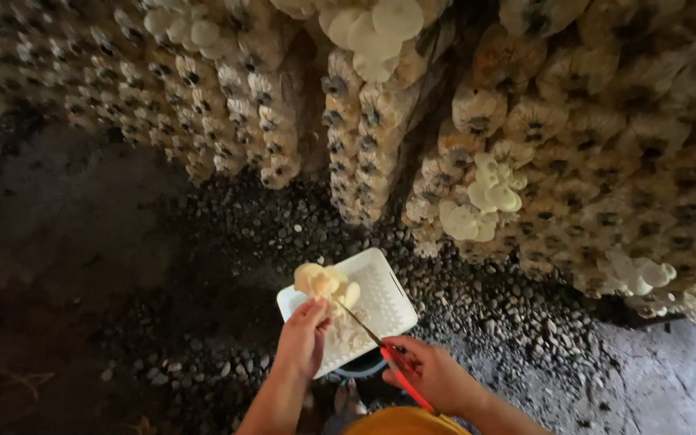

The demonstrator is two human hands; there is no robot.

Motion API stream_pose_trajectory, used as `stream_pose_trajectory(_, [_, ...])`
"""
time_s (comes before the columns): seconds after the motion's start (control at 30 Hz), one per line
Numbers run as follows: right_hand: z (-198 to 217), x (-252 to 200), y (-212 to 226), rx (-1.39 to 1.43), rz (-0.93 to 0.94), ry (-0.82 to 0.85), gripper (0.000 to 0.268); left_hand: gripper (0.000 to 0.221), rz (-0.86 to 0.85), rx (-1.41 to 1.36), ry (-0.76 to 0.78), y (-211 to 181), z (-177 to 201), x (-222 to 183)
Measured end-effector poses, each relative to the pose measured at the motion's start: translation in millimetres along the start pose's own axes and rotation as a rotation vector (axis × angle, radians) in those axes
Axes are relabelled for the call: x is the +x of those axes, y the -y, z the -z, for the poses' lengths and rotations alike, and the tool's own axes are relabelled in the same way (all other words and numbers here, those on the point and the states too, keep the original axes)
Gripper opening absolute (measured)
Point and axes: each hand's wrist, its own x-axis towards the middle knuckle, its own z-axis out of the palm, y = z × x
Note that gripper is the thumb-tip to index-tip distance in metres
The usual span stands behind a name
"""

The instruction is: Picking mushrooms from growing bags and trimming the stems with scissors before placing them in a tray.

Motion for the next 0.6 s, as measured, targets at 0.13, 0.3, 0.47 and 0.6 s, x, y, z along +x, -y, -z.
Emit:
stream_pose_trajectory(0.13, [-0.2, 4.4, -4.8, -0.178, 0.009, -0.072, 0.052, 0.028, 0.055, 0.083, -0.012, -4.1, -1.0, -8.0])
stream_pose_trajectory(0.3, [2.6, 1.5, -3.0, -0.175, 0.007, -0.009, 0.051, 0.014, 0.019, 0.050, -0.011, -5.5, 1.6, -13.6])
stream_pose_trajectory(0.47, [1.6, 4.0, -5.3, -0.231, 0.043, 0.056, 0.050, 0.016, 0.119, 0.102, 0.064, 1.1, 9.4, -13.5])
stream_pose_trajectory(0.6, [2.3, 1.3, 1.3, -0.162, -0.010, 0.055, 0.048, 0.017, 0.162, 0.107, 0.036, 5.8, 6.6, -14.9])
